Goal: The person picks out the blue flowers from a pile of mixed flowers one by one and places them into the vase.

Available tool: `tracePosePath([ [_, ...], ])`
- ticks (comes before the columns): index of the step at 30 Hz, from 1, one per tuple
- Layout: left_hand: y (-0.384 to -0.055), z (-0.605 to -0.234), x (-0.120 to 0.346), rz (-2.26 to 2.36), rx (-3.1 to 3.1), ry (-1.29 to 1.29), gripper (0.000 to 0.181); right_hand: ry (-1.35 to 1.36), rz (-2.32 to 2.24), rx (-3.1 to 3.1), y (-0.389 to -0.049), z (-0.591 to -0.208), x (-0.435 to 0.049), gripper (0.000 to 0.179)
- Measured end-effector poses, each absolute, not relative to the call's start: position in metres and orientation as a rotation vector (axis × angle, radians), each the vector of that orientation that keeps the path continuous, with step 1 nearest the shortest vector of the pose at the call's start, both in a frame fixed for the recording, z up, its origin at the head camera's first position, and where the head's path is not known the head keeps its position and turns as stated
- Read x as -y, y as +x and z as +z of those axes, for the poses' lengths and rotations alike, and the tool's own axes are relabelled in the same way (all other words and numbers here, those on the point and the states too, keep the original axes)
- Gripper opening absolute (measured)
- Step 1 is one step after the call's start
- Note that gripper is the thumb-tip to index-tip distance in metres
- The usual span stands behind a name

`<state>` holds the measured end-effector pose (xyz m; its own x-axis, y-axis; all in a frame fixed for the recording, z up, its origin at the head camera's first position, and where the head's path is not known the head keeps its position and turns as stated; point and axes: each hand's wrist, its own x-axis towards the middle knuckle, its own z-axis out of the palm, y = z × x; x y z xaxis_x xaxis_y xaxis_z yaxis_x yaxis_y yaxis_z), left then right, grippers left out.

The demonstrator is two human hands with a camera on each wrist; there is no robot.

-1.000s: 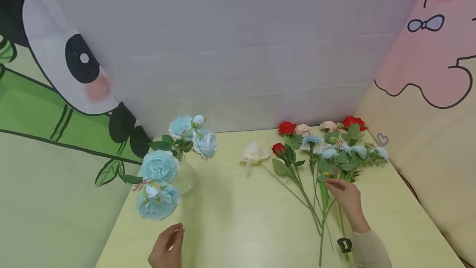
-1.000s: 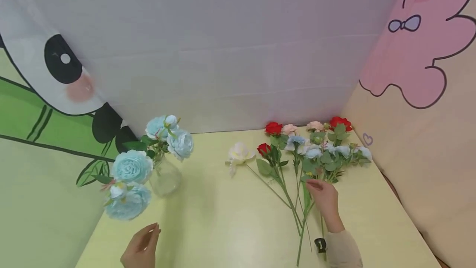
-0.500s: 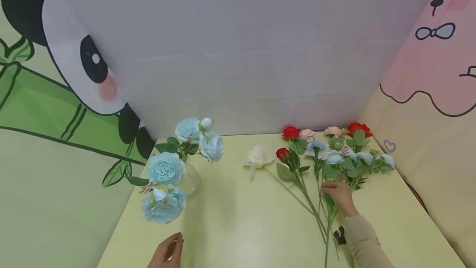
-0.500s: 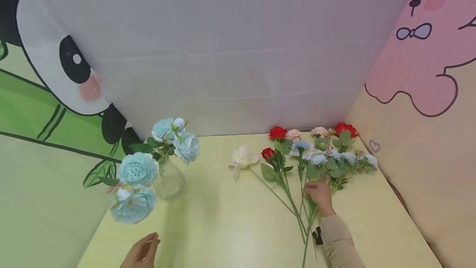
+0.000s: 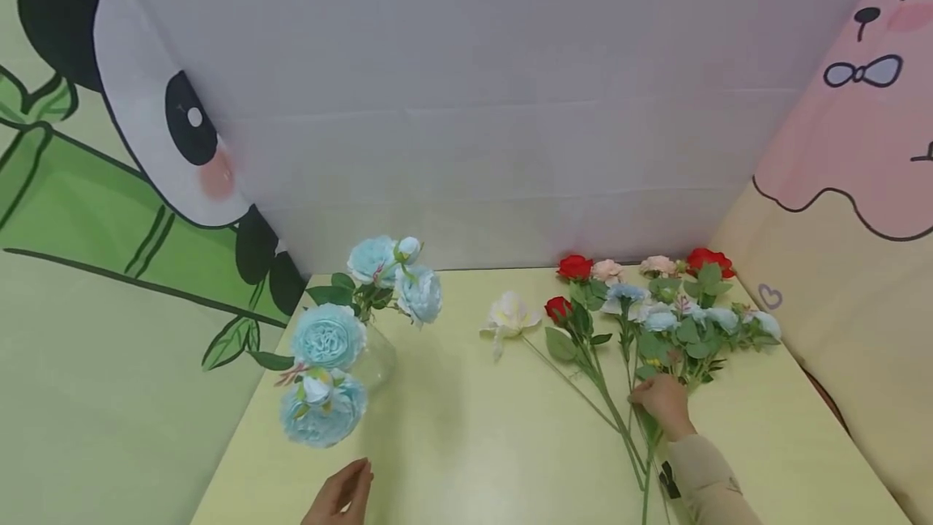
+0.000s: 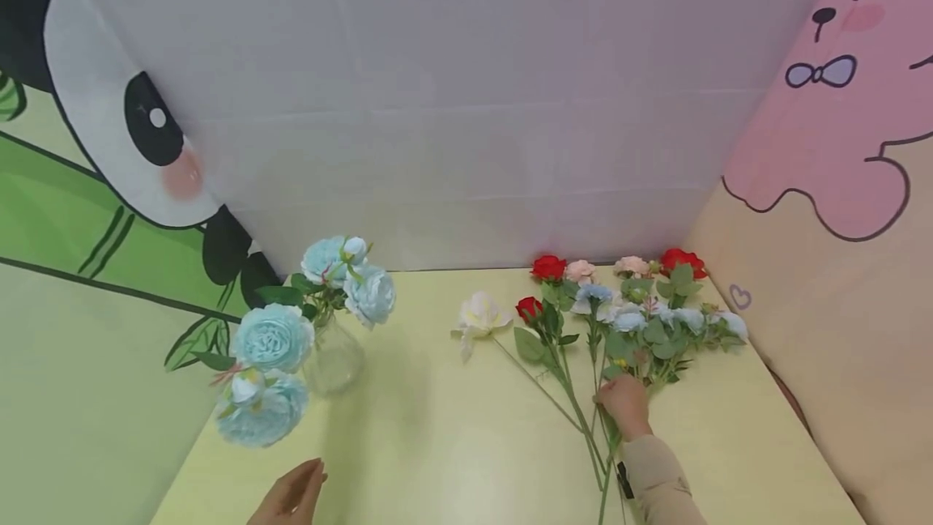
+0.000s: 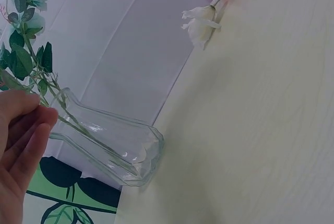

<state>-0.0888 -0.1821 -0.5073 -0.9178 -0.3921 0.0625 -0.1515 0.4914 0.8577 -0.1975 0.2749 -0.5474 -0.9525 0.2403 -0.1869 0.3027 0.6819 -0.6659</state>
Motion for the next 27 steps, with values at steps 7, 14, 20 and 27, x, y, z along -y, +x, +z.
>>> tracePosePath([
  [7,-0.085,-0.511,0.184,-1.298,2.46,0.43,0.016,0.452,-1.097,-2.765,-0.199,-0.552,-0.275,0.016],
  [14,-0.087,-0.523,0.175,-1.135,2.145,0.286,0.019,0.402,-1.118,-2.746,-0.192,-0.54,-0.279,0.018],
  [20,-0.096,-0.526,0.169,-1.163,2.034,0.139,0.019,0.431,-1.191,-2.809,-0.18,-0.524,-0.279,0.021],
  [27,-0.093,-0.509,0.152,-1.166,2.066,0.164,0.019,0.532,-1.54,-2.648,-0.17,-0.514,-0.272,0.03],
])
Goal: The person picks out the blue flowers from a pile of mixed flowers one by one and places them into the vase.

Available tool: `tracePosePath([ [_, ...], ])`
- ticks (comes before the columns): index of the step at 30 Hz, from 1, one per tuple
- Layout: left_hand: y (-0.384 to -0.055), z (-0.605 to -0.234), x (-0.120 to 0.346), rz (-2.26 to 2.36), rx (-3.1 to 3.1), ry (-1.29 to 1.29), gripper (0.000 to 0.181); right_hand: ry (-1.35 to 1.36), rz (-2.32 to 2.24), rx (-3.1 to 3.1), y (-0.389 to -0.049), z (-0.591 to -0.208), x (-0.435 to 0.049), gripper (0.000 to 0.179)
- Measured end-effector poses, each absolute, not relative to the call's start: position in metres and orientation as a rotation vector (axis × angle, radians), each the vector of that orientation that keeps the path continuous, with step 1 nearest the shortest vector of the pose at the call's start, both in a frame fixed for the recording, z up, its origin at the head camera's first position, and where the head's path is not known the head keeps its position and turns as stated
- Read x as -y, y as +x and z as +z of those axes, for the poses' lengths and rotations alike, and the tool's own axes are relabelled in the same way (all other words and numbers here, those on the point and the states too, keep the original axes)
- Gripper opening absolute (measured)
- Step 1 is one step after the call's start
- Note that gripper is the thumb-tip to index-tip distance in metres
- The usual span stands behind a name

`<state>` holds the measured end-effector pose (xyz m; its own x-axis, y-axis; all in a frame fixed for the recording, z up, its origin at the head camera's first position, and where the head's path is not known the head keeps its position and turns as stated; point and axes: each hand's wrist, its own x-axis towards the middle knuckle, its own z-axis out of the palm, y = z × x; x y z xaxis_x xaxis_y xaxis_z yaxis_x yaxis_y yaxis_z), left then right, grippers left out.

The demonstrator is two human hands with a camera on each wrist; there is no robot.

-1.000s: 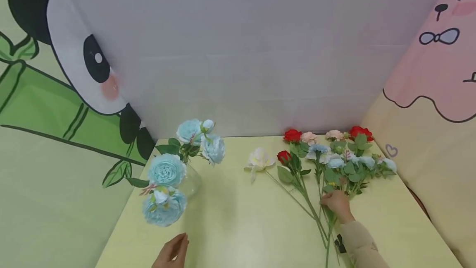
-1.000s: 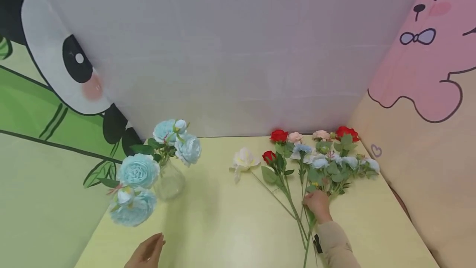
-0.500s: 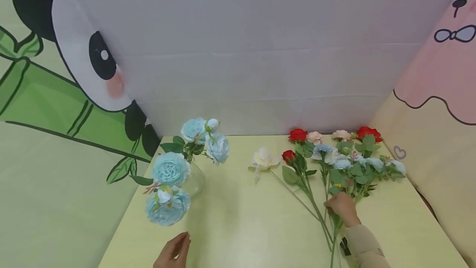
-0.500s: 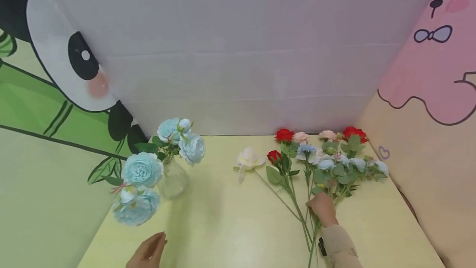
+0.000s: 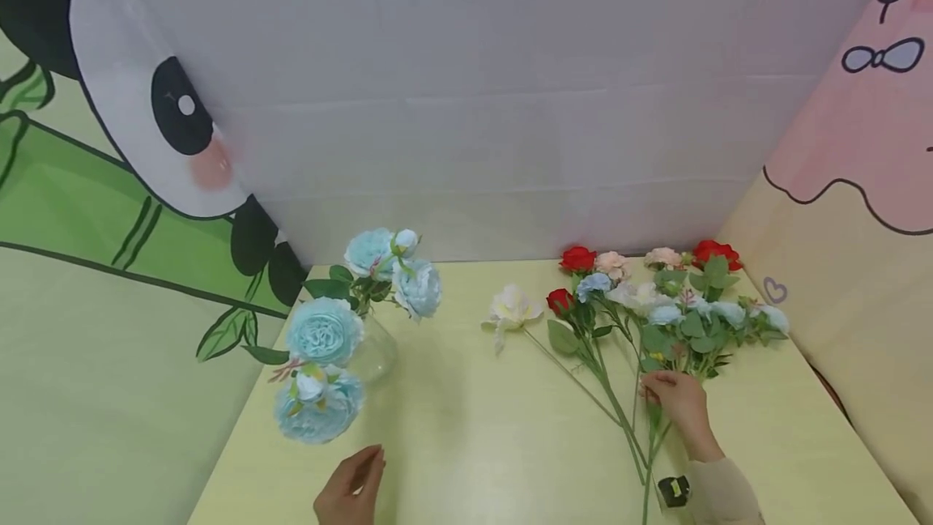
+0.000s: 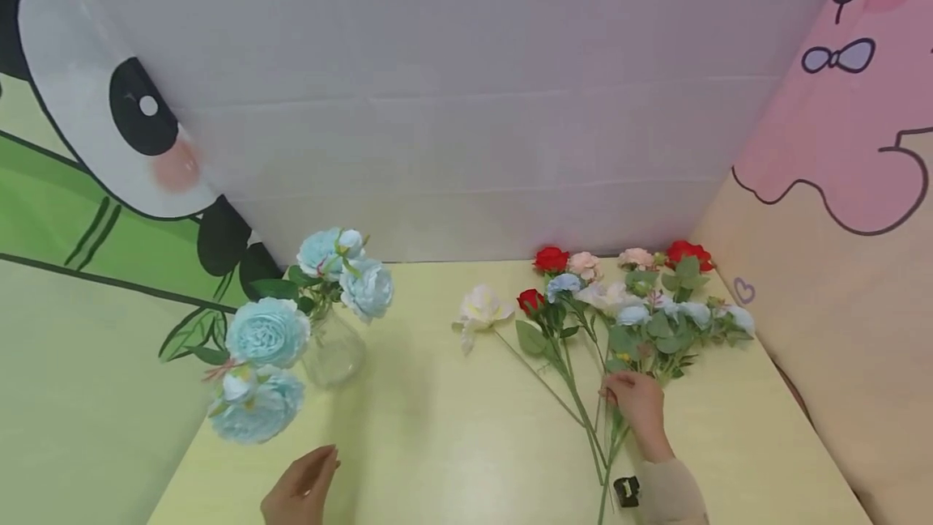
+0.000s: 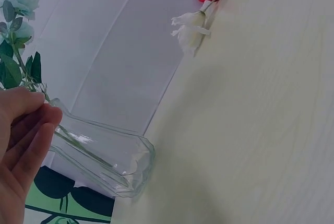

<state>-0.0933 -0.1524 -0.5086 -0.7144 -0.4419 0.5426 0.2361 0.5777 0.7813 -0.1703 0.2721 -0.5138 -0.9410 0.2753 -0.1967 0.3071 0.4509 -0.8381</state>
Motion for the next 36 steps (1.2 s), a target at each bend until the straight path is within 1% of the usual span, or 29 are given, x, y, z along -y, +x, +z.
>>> tracePosePath([
  [3,-0.092,-0.5,0.149,-1.154,2.078,0.158,0.018,0.577,-1.833,-2.438,-0.168,-0.51,-0.268,0.04],
  [4,-0.093,-0.5,0.148,-1.153,2.081,0.16,0.018,0.581,-1.915,-2.372,-0.168,-0.508,-0.267,0.041],
  [5,-0.093,-0.501,0.148,-1.155,2.082,0.161,0.018,0.579,-2.003,-2.306,-0.167,-0.507,-0.266,0.037],
  [9,-0.095,-0.515,0.152,-1.187,2.081,0.167,0.019,0.483,-2.298,-2.098,-0.161,-0.498,-0.257,0.012],
  [10,-0.096,-0.52,0.153,-1.19,2.081,0.171,0.019,0.439,-2.364,-2.054,-0.159,-0.496,-0.254,0.014],
  [13,-0.097,-0.53,0.154,-1.208,2.065,0.163,0.018,0.287,-2.517,-1.945,-0.154,-0.489,-0.245,0.026],
  [16,-0.098,-0.536,0.151,-1.228,2.035,0.117,0.019,0.189,-2.627,-1.858,-0.149,-0.483,-0.237,0.027],
  [21,-0.102,-0.539,0.142,-1.287,1.997,0.036,0.021,0.152,-2.689,-1.841,-0.143,-0.473,-0.224,0.024],
  [28,-0.11,-0.534,0.128,-1.298,2.082,-0.065,0.022,0.302,-2.541,-2.102,-0.135,-0.461,-0.202,0.01],
  [31,-0.116,-0.528,0.121,-1.317,2.123,-0.14,0.021,0.269,-2.534,-2.138,-0.131,-0.46,-0.192,0.008],
  [34,-0.122,-0.521,0.117,-1.34,2.143,-0.228,0.019,0.191,-2.535,-2.141,-0.126,-0.461,-0.184,0.009],
  [36,-0.126,-0.518,0.114,-1.356,2.123,-0.286,0.018,0.149,-2.511,-2.159,-0.124,-0.463,-0.179,0.006],
])
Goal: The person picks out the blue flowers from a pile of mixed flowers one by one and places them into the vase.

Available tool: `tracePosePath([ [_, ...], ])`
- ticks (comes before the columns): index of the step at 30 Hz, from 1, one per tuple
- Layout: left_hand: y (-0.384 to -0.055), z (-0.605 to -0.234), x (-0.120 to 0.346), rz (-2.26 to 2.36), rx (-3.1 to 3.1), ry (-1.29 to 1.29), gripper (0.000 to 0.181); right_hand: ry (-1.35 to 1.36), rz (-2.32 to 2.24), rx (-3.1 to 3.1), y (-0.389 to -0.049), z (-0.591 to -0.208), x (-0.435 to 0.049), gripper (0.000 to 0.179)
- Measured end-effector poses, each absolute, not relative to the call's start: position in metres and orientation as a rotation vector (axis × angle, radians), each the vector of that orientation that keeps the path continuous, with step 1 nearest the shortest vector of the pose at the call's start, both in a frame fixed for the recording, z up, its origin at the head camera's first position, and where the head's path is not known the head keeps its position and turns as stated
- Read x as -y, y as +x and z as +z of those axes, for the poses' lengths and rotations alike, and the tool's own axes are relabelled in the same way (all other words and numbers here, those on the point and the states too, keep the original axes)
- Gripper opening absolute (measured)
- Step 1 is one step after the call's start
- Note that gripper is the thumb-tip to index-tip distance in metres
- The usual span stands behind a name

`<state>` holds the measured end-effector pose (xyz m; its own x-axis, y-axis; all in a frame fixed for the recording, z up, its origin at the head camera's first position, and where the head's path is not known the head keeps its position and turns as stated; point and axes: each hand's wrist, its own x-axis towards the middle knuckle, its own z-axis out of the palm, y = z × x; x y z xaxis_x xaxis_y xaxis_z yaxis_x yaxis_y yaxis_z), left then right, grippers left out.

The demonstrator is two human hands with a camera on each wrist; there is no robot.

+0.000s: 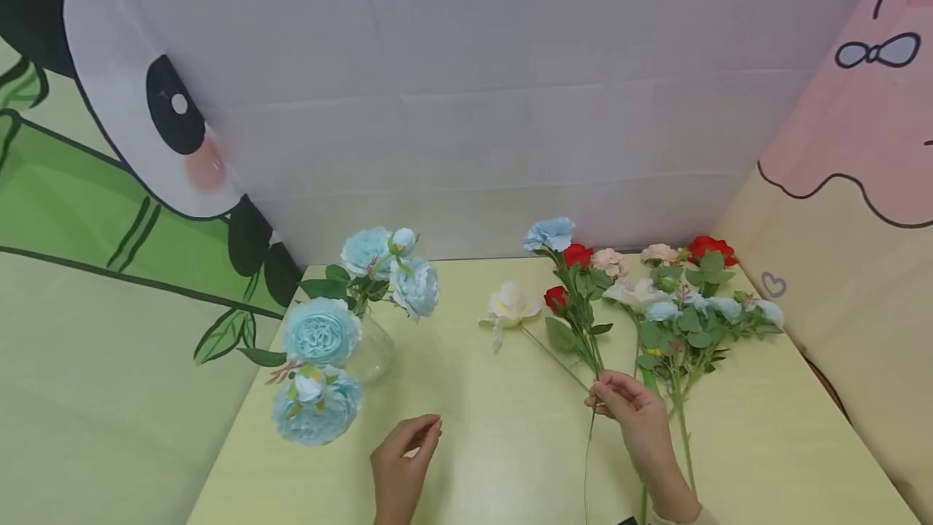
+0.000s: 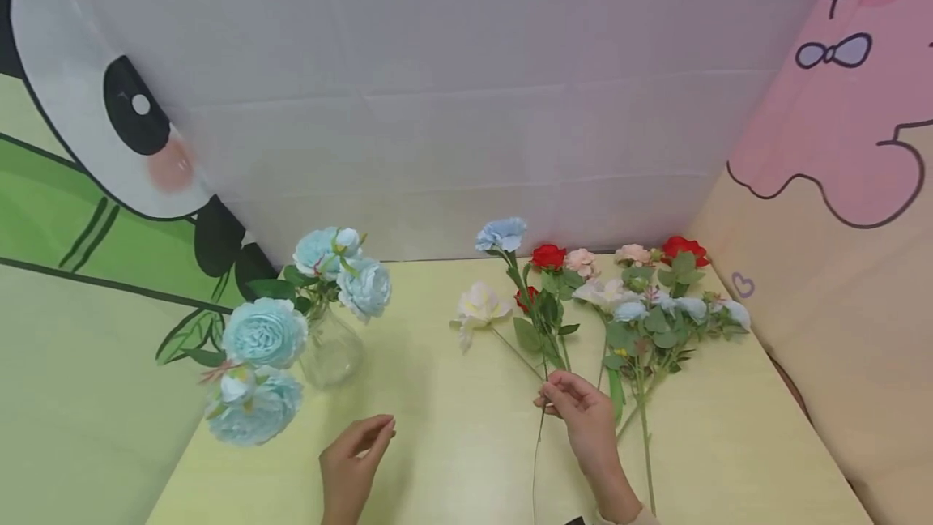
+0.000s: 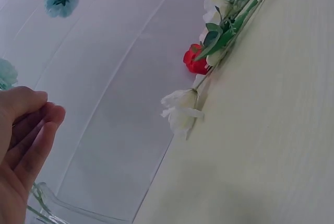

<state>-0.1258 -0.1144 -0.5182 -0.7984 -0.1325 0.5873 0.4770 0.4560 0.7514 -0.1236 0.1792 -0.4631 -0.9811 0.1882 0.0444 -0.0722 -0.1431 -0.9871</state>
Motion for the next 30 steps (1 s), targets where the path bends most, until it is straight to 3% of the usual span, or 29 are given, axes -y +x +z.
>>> tracePosePath([
  [8,-0.133,-0.499,0.097,-1.41,2.04,-0.461,0.02,0.039,2.251,1.966,-0.117,-0.468,-0.168,0.004],
  [19,-0.139,-0.473,0.057,-1.594,1.951,-0.72,0.014,0.505,2.3,1.786,-0.113,-0.481,-0.152,0.025],
  [30,-0.139,-0.454,0.036,-1.792,1.985,-0.677,0.015,0.544,2.278,1.848,-0.114,-0.483,-0.138,0.02],
])
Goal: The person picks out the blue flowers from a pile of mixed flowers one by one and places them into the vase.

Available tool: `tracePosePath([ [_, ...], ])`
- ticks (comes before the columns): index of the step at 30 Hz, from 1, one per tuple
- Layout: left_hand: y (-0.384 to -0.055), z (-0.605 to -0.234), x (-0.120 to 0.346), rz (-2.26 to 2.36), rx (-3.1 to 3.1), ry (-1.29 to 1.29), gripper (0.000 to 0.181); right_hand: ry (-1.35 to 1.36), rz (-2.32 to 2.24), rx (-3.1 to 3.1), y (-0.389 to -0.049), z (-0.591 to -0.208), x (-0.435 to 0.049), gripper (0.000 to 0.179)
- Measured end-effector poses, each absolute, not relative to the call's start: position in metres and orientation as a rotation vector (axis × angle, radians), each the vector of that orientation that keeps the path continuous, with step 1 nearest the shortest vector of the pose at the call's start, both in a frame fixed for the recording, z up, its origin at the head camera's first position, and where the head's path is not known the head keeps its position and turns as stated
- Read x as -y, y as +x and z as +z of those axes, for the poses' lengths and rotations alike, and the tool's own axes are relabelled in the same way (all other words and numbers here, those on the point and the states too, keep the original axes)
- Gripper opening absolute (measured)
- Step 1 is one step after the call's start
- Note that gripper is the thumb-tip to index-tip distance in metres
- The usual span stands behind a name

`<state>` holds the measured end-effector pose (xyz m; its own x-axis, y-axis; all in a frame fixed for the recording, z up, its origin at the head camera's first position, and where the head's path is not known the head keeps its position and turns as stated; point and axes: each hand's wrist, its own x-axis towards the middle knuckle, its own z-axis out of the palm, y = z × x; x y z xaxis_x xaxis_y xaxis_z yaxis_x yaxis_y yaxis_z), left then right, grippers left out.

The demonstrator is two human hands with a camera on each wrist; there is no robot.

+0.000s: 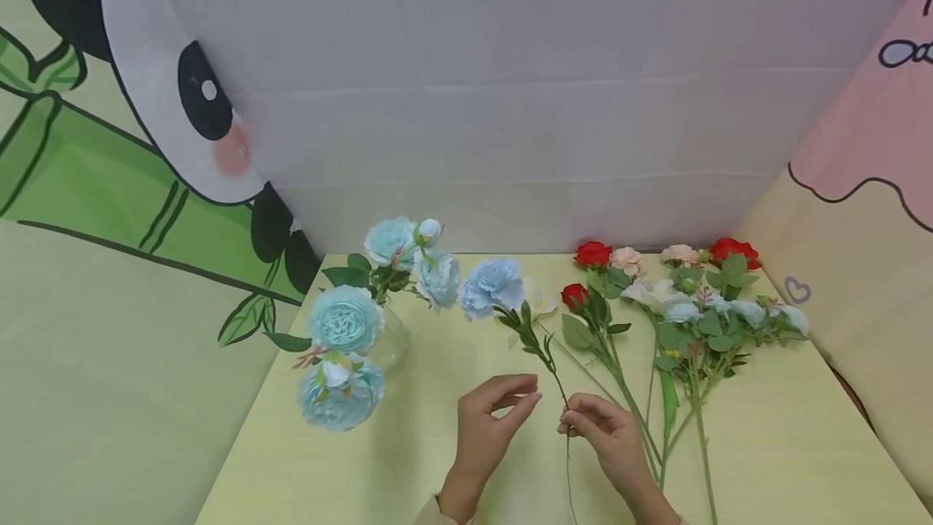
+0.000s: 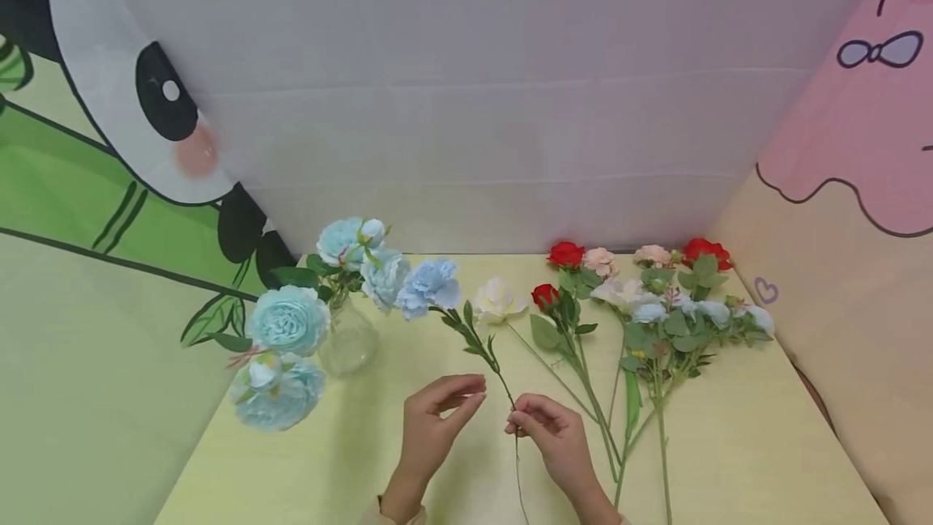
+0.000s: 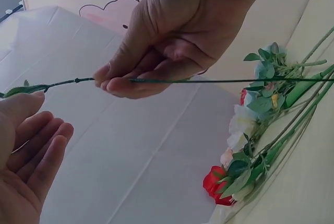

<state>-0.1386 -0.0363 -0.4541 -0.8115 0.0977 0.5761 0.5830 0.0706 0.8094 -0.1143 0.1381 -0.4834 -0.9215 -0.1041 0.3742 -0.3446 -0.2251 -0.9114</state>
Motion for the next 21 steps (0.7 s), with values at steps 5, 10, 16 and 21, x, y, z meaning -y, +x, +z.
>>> tracePosePath([
  [5,-0.138,-0.453,0.028,-1.862,1.984,-0.649,0.018,0.635,2.288,1.862,-0.114,-0.487,-0.133,0.019],
  [10,-0.135,-0.453,0.026,-1.861,1.971,-0.672,0.013,0.696,2.285,1.905,-0.114,-0.489,-0.127,0.016],
  [16,-0.135,-0.455,0.028,-1.759,1.962,-0.717,0.011,0.73,2.264,1.871,-0.117,-0.488,-0.123,0.009],
  [21,-0.137,-0.453,0.031,-1.696,1.903,-0.781,0.01,0.61,2.239,1.938,-0.116,-0.487,-0.124,0.012],
])
